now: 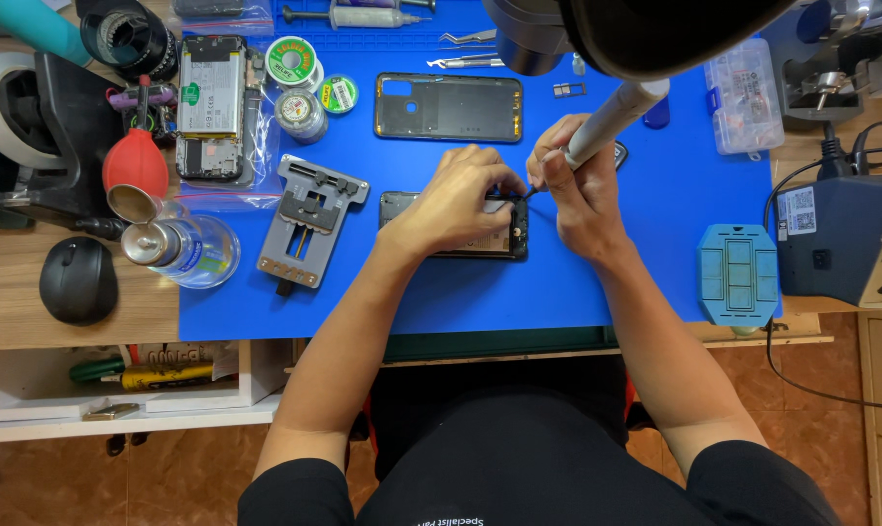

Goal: The person removes the back cover of a smartphone using a prying tool and then uses a screwdriver to unscrew internal components. They proceed to detach the motherboard from the phone's chassis and place it into a metal jig for further work.

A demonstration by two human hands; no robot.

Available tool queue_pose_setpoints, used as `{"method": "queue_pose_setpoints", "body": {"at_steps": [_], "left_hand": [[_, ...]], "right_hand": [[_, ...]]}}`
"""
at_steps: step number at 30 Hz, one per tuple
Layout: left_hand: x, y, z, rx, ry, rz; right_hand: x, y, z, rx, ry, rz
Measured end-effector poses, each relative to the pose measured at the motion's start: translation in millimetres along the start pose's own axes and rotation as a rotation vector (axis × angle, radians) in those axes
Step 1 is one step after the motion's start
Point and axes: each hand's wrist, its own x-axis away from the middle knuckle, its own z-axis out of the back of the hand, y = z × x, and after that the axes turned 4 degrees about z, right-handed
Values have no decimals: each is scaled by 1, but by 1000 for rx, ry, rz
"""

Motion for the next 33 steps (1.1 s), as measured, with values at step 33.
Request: {"method": "queue_pose_setpoints", "body": {"at_steps": [33], "left_hand": [[-29, -12, -42, -706, 221, -398]], "right_hand": [[7, 4, 28, -331, 924, -520]]}}
